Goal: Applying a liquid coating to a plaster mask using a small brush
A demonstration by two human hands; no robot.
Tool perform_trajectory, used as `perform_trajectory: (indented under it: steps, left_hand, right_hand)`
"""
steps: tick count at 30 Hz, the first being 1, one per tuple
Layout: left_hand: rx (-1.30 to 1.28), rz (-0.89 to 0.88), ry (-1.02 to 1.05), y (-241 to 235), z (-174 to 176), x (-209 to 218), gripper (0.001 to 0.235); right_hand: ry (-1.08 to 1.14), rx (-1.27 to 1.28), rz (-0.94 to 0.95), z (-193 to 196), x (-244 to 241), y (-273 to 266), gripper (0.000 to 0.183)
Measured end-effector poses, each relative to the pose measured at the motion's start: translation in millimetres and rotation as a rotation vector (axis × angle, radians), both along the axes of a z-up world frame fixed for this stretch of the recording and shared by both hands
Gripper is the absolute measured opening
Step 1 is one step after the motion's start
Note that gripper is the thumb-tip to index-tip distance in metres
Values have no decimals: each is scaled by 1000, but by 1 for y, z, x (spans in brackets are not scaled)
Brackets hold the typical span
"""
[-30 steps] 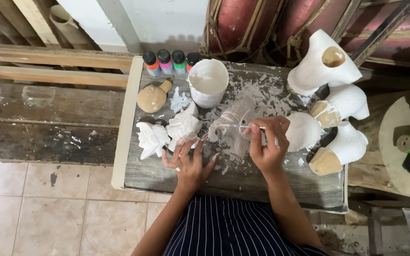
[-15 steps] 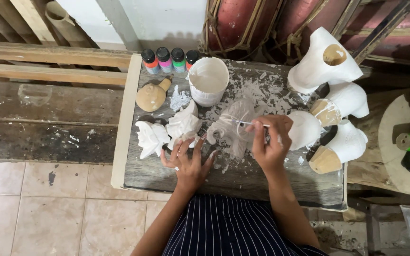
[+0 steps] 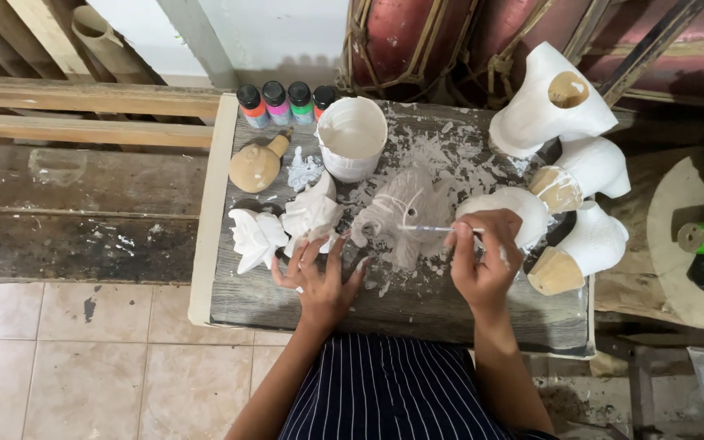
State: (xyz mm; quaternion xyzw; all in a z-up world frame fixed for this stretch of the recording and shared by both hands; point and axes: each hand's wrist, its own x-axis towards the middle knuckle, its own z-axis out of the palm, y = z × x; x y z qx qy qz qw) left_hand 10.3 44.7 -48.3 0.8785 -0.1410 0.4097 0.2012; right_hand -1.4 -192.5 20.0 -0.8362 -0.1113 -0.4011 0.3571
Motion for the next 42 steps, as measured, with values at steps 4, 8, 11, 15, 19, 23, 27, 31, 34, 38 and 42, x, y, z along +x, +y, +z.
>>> perform_trajectory:
  steps: [4, 8, 11, 15, 19, 23, 27, 31, 34, 38, 42]
  left_hand:
    - [-5, -21, 7, 0, 4, 1, 38]
    - [2, -12, -5, -1, 3, 1, 38]
    - [5, -15, -14, -1, 0, 1, 39]
    - [-3, -28, -9, -2, 1, 0, 40]
    - [12, -18, -9, -1, 1, -1, 41]
    - [12, -55, 17, -1, 2, -2, 44]
    - [32, -60, 15, 1, -5, -1, 48]
    - [34, -54, 19, 0, -7, -2, 51]
    - [40, -46, -2, 0, -12, -1, 54]
    - [50, -61, 18, 0, -5, -4, 58]
    - [77, -70, 14, -1, -11, -7, 61]
  right_hand:
    - [35, -40, -23, 6, -18, 0, 20]
    - [69, 9, 3, 20, -30, 5, 21]
    - [72, 10, -19, 21, -37, 4, 22]
    - [81, 71, -19, 9, -42, -3, 20]
    - [84, 69, -17, 10, -45, -4, 19]
    - [108, 105, -48, 8, -49, -5, 20]
    - [102, 115, -39, 8, -48, -4, 23]
    - [106, 136, -40, 4, -50, -6, 25]
    - [78, 164, -59, 2, -50, -6, 21]
    - [106, 171, -38, 1, -51, -9, 21]
    - [76, 155, -64, -4, -52, -13, 21]
